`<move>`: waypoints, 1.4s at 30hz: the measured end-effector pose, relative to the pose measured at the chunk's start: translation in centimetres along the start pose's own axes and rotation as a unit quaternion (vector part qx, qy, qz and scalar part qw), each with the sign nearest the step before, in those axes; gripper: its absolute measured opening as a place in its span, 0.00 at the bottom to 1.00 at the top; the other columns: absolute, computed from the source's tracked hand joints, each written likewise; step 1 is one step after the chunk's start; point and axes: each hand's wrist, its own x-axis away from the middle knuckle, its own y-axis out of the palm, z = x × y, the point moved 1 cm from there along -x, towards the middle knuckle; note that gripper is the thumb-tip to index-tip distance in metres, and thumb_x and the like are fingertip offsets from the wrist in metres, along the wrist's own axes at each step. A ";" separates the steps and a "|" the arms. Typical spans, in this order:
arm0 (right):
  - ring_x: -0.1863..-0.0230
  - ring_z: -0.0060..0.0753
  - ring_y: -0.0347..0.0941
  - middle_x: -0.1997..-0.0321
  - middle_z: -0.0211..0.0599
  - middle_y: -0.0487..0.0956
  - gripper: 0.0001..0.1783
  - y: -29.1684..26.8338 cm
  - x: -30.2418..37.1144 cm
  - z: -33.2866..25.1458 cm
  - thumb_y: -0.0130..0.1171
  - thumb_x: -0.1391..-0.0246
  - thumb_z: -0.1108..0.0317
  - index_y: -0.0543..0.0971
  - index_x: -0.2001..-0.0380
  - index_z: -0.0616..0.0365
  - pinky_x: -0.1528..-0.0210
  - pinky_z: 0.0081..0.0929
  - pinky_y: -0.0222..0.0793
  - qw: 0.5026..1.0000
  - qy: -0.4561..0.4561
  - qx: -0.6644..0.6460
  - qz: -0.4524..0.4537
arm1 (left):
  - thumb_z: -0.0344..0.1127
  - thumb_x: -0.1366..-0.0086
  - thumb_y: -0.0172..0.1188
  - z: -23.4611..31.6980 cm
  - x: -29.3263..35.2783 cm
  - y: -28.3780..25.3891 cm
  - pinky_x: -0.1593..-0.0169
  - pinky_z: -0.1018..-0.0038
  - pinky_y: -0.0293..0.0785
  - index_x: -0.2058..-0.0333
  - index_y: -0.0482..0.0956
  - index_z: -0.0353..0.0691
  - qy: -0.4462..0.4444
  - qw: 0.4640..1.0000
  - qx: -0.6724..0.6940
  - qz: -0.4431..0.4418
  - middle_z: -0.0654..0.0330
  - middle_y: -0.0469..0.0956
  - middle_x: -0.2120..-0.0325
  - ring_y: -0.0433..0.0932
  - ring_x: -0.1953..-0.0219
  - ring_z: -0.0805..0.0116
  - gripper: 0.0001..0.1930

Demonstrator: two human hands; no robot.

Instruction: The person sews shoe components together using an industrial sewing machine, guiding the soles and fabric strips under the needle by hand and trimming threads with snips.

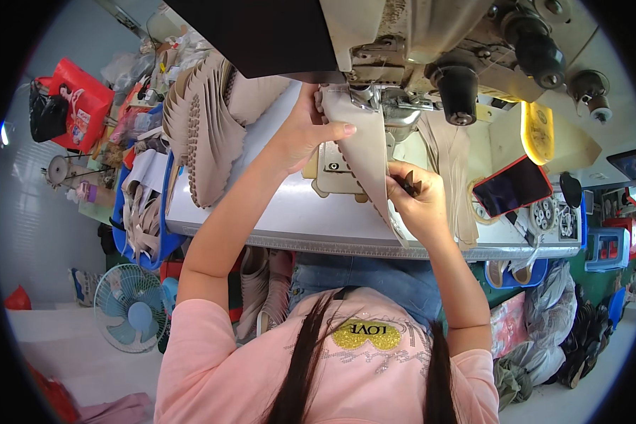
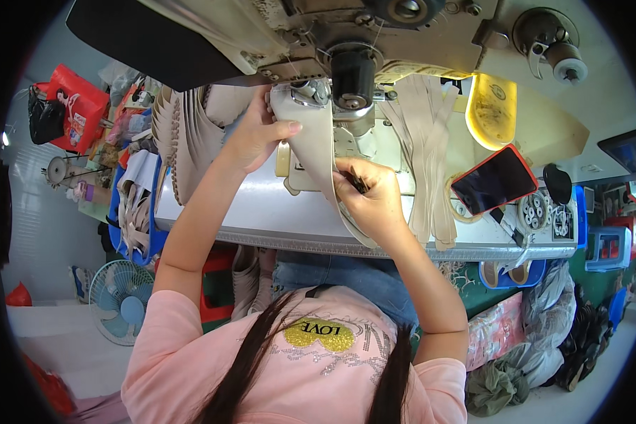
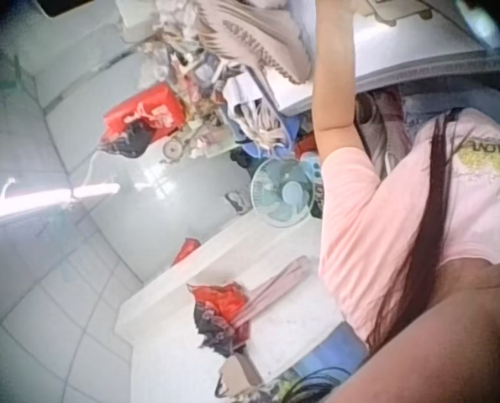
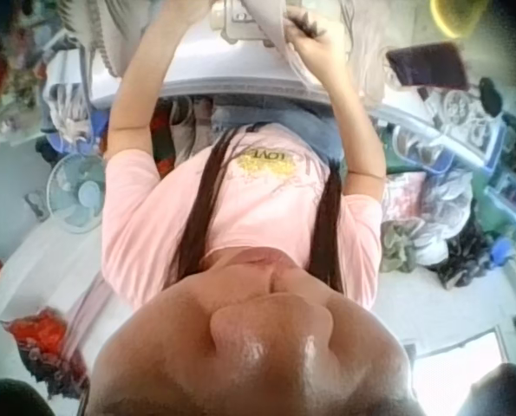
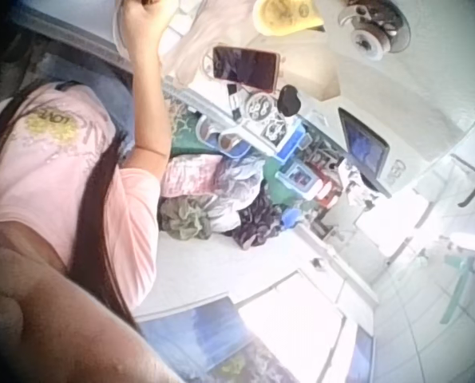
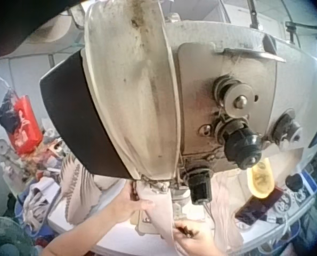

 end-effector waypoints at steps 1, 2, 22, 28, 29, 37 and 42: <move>0.78 0.13 0.65 0.81 0.29 0.73 0.07 -0.1 0.0 -0.2 0.49 0.57 0.81 0.74 0.70 0.66 0.74 0.12 0.62 1.000 -0.001 0.024 -0.012 | 0.28 0.60 0.62 -0.1 -0.1 -0.2 0.47 0.69 0.55 0.48 0.49 0.40 0.012 1.000 -0.011 0.001 0.58 0.58 0.53 0.58 0.50 0.65 0.40; 0.78 0.13 0.65 0.81 0.29 0.73 0.07 -0.2 -0.1 -0.5 0.49 0.57 0.81 0.74 0.70 0.66 0.74 0.12 0.62 1.000 0.000 0.024 -0.012 | 0.28 0.60 0.62 -0.1 -0.1 -0.2 0.47 0.69 0.55 0.48 0.49 0.40 0.012 1.000 -0.010 0.002 0.58 0.58 0.53 0.58 0.50 0.65 0.40; 0.86 0.13 0.61 0.83 0.28 0.72 0.08 0.4 -0.3 -1.5 0.48 0.52 0.74 0.74 0.70 0.66 0.85 0.12 0.58 0.987 0.139 -0.077 0.005 | 0.34 0.57 0.64 0.6 -4.0 -2.5 0.59 0.76 0.65 0.63 0.71 0.36 0.081 0.987 -0.118 0.066 0.62 0.71 0.67 0.69 0.65 0.73 0.21; 0.83 0.23 0.65 0.82 0.35 0.71 0.07 -0.7 -1.8 -1.8 0.48 0.56 0.77 0.73 0.71 0.66 0.80 0.18 0.61 0.995 0.073 0.061 -0.040 | 0.35 0.47 0.55 0.5 -6.1 -3.2 0.54 0.74 0.61 0.56 0.66 0.35 0.019 0.980 -0.137 0.142 0.61 0.68 0.60 0.66 0.58 0.71 0.20; 0.81 0.29 0.67 0.81 0.39 0.71 0.08 -1.6 -1.9 -2.2 0.49 0.58 0.78 0.73 0.70 0.66 0.78 0.21 0.61 0.985 0.026 0.154 -0.076 | 0.35 0.47 0.55 0.4 -6.3 -3.2 0.54 0.74 0.61 0.56 0.66 0.35 0.022 0.981 -0.135 0.140 0.61 0.68 0.60 0.66 0.58 0.71 0.20; 0.83 0.13 0.60 0.73 0.34 0.76 0.11 -22.0 5.1 -12.6 0.47 0.50 0.67 0.77 0.72 0.61 0.84 0.11 0.53 0.708 -0.184 0.301 0.611 | 0.41 0.45 0.52 0.1 -6.0 -2.4 0.56 0.72 0.62 0.56 0.67 0.45 -0.066 0.985 -0.070 0.145 0.66 0.68 0.60 0.65 0.58 0.72 0.17; 0.73 0.35 0.71 0.73 0.45 0.76 0.21 -49.2 3.8 -12.7 0.47 0.52 0.56 0.75 0.67 0.64 0.73 0.28 0.63 0.539 -0.242 0.510 0.625 | 0.38 0.45 0.52 -0.3 -5.8 -1.2 0.56 0.72 0.64 0.59 0.68 0.43 -0.074 0.987 0.034 0.138 0.64 0.69 0.60 0.66 0.58 0.71 0.15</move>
